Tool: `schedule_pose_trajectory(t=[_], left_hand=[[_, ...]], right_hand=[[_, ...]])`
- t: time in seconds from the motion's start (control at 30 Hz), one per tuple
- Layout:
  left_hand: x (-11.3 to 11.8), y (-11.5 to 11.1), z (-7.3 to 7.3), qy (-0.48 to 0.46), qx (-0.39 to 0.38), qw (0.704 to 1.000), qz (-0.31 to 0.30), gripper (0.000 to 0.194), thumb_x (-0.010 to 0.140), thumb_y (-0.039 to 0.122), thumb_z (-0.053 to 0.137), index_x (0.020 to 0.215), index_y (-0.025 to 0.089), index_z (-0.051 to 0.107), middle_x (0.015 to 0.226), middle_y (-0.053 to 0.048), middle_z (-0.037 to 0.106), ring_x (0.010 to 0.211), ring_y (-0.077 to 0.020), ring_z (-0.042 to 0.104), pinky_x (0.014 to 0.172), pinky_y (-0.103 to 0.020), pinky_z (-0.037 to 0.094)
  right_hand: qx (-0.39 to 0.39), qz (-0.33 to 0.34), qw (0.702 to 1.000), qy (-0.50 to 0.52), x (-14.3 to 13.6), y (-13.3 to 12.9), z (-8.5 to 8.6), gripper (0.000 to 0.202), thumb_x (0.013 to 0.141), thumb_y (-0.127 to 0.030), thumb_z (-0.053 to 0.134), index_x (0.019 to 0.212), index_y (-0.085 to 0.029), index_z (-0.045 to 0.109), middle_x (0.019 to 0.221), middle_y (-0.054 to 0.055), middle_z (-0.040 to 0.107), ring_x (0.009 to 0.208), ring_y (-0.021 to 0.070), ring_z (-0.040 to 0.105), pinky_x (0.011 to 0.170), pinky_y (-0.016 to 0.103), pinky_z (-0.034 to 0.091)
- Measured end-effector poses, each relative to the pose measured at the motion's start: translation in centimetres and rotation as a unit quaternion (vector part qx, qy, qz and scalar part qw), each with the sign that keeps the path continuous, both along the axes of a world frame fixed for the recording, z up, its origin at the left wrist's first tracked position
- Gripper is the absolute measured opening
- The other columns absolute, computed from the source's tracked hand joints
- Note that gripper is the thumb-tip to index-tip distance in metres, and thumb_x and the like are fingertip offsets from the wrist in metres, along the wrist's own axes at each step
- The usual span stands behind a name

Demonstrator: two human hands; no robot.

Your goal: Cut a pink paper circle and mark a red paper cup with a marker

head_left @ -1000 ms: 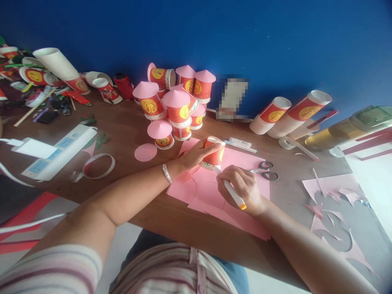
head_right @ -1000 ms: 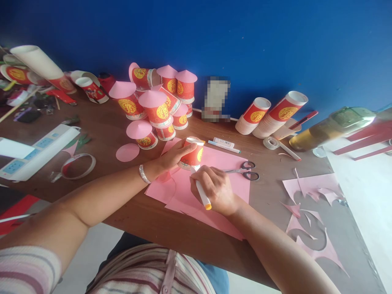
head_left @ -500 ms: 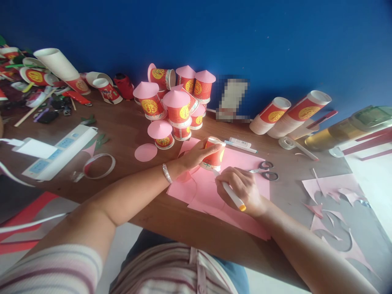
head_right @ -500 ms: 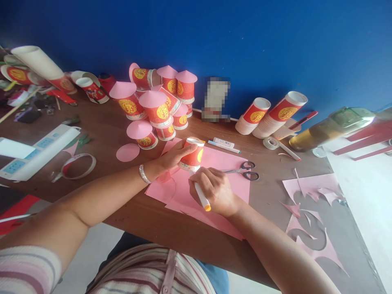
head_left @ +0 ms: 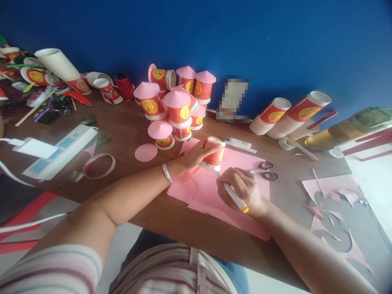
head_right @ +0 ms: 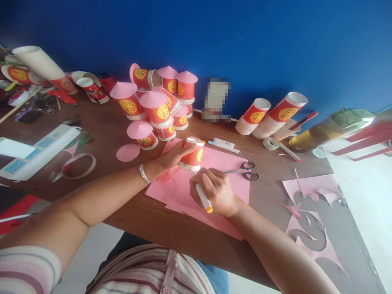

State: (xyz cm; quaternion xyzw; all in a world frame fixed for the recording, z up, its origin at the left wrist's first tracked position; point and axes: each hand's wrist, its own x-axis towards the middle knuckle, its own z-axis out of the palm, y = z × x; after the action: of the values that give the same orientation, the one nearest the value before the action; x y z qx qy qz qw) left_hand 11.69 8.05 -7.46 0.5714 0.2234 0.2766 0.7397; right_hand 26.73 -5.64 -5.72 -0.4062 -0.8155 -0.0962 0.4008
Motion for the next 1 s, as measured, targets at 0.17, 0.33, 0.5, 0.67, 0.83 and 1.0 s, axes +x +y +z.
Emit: schedule_pose_trajectory(t=[0.17,0.33,0.5,0.67,0.83,1.0], left_hand=[[-0.01,0.10,-0.08,-0.003,0.005,1.000,0.009,0.059,0.085,0.072,0.076,0.098,0.015,0.063,0.086,-0.003,0.060,0.080,-0.0149,0.055,0.072,-0.029,0.046],[-0.13,0.17,-0.27,0.005,0.001,1.000,0.011,0.059,0.087,0.071,0.075,0.102,0.015,0.066,0.089,-0.004,0.063,0.081,-0.0159,0.057,0.073,-0.029,0.046],[-0.19,0.24,-0.24,0.002,0.011,1.000,0.007,0.060,0.088,0.071,0.074,0.107,0.015,0.065,0.091,-0.003,0.062,0.082,-0.0155,0.057,0.073,-0.028,0.046],[-0.15,0.09,0.17,-0.007,0.017,1.000,-0.010,0.055,0.089,0.070,0.073,0.095,0.016,0.062,0.082,0.000,0.056,0.075,-0.0134,0.051,0.070,-0.028,0.043],[-0.16,0.02,0.17,-0.007,0.008,1.000,-0.005,0.054,0.088,0.068,0.075,0.094,0.017,0.060,0.080,0.001,0.054,0.075,-0.0132,0.050,0.071,-0.028,0.043],[-0.21,-0.02,0.08,-0.001,0.000,1.000,-0.001,0.055,0.087,0.067,0.076,0.101,0.016,0.062,0.084,0.000,0.056,0.078,-0.0135,0.051,0.073,-0.029,0.043]], right_hand=[[0.014,0.001,1.000,0.015,0.07,0.06,0.17,0.029,0.088,0.003,0.060,0.095,-0.023,0.051,0.072,-0.004,0.056,0.056,0.0112,0.051,0.051,0.025,0.042],[0.024,-0.011,1.000,0.015,0.30,0.27,0.12,0.029,0.088,0.003,0.061,0.097,-0.023,0.051,0.072,-0.004,0.058,0.057,0.0116,0.052,0.051,0.026,0.043],[0.028,-0.021,0.999,0.009,0.57,0.44,0.19,0.029,0.089,0.003,0.061,0.099,-0.024,0.052,0.074,-0.003,0.060,0.058,0.0120,0.056,0.053,0.026,0.046],[0.032,-0.019,0.999,0.007,0.53,0.49,0.28,0.029,0.090,0.003,0.061,0.100,-0.023,0.052,0.074,-0.003,0.060,0.058,0.0121,0.057,0.052,0.025,0.046],[0.033,-0.018,0.999,0.011,0.47,0.50,0.16,0.028,0.091,0.000,0.060,0.102,-0.024,0.053,0.075,-0.003,0.061,0.057,0.0120,0.056,0.052,0.025,0.046],[0.034,-0.023,0.999,0.003,0.44,0.45,-0.07,0.027,0.091,0.000,0.061,0.099,-0.024,0.052,0.073,-0.004,0.059,0.057,0.0118,0.054,0.052,0.025,0.045]])
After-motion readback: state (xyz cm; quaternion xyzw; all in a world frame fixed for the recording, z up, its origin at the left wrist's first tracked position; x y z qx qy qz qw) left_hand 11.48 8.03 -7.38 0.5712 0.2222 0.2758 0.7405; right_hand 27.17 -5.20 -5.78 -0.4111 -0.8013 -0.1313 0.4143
